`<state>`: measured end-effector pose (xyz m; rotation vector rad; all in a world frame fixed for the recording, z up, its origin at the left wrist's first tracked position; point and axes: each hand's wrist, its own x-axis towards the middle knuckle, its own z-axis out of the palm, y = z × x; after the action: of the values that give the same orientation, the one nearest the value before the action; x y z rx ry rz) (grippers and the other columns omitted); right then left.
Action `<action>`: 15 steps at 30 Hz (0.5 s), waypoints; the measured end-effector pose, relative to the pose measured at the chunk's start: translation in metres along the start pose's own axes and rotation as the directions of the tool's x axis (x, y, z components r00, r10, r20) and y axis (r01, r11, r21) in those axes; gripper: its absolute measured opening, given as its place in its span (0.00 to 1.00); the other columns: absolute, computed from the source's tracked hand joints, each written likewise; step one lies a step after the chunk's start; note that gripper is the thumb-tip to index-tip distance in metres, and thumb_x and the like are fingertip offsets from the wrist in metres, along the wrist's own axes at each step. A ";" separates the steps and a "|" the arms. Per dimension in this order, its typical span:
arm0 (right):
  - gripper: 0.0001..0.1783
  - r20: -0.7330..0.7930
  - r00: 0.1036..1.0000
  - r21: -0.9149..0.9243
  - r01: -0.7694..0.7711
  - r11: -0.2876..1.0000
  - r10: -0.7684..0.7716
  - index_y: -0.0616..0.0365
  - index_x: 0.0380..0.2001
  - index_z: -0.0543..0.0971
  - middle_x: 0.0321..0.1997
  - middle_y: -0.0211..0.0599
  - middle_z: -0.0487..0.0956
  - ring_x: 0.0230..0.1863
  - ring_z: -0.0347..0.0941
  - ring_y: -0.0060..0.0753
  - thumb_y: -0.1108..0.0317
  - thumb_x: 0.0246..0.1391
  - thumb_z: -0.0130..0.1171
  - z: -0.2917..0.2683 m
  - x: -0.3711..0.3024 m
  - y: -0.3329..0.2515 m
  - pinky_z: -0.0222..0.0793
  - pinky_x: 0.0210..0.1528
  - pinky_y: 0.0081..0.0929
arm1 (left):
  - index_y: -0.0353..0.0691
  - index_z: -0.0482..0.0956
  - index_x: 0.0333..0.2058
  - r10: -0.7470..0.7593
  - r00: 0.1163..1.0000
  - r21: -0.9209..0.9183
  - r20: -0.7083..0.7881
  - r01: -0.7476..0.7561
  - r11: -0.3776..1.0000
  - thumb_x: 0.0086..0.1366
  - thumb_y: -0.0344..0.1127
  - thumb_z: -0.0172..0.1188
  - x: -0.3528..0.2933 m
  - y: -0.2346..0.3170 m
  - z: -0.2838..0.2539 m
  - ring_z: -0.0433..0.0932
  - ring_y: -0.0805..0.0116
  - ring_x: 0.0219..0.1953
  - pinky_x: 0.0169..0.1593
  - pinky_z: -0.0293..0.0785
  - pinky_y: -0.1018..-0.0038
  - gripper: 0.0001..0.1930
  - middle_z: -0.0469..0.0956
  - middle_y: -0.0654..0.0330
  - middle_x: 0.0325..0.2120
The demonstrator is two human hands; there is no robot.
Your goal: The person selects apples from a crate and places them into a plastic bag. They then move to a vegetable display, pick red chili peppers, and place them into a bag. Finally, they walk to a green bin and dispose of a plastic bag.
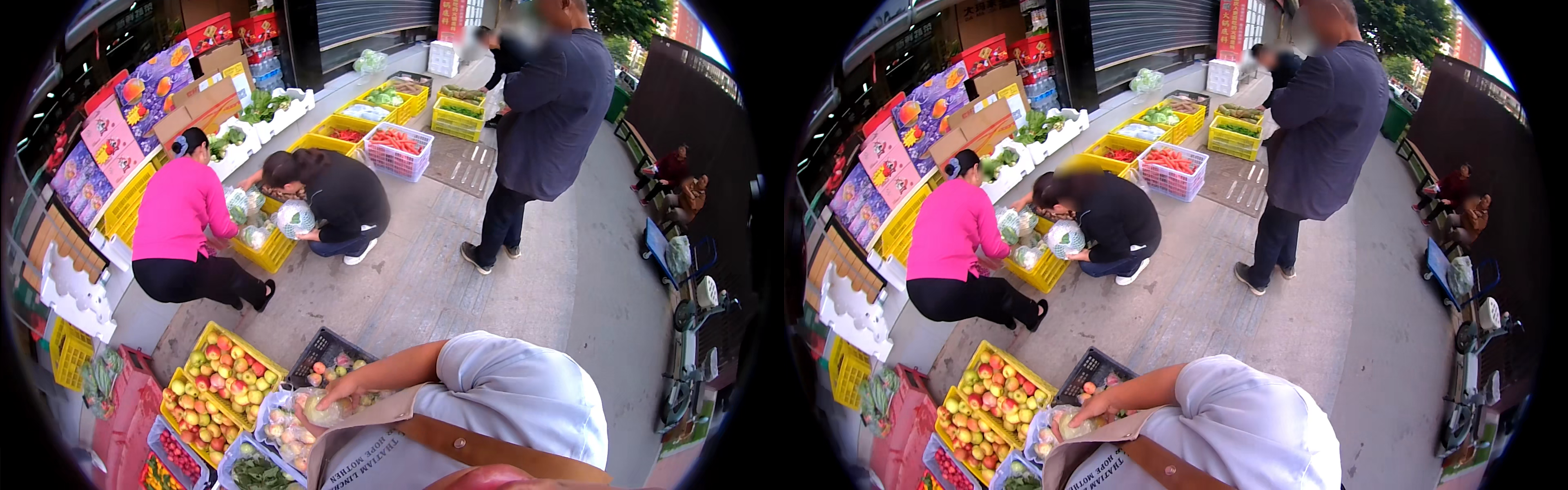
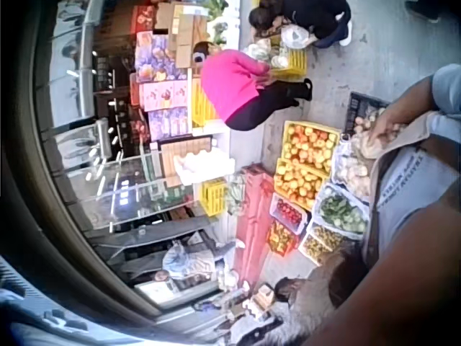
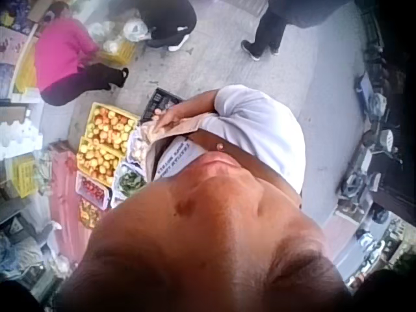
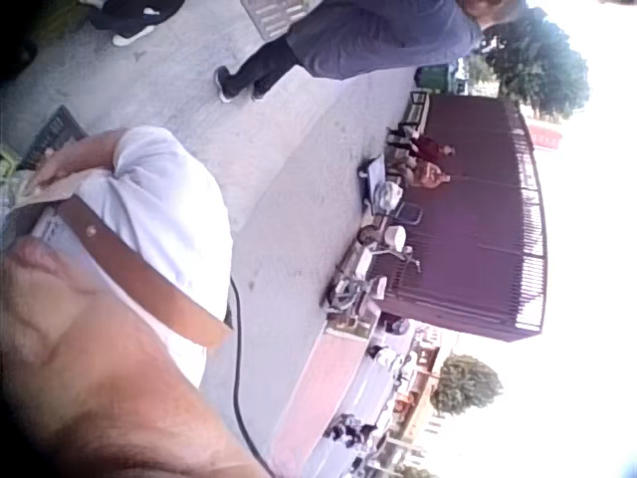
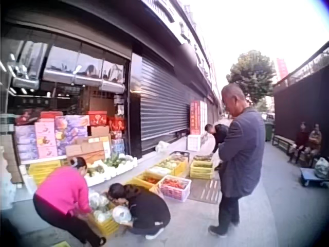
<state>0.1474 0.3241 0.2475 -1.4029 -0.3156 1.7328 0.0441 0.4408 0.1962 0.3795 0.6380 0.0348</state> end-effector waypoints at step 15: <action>0.43 0.094 0.994 -0.091 0.066 0.994 -0.057 0.59 0.47 0.67 0.45 0.46 0.70 0.45 0.67 0.43 0.37 0.33 0.58 0.036 -0.016 -0.027 0.64 0.43 0.41 | 0.41 0.67 0.44 0.155 0.988 -0.069 0.022 -0.153 0.986 0.51 0.61 0.44 -0.053 0.018 0.002 0.70 0.57 0.42 0.44 0.68 0.59 0.31 0.70 0.54 0.41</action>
<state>0.1277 0.3401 0.2883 -1.3679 -0.4908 1.7540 0.0043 0.4491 0.2350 0.3627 0.5777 0.1979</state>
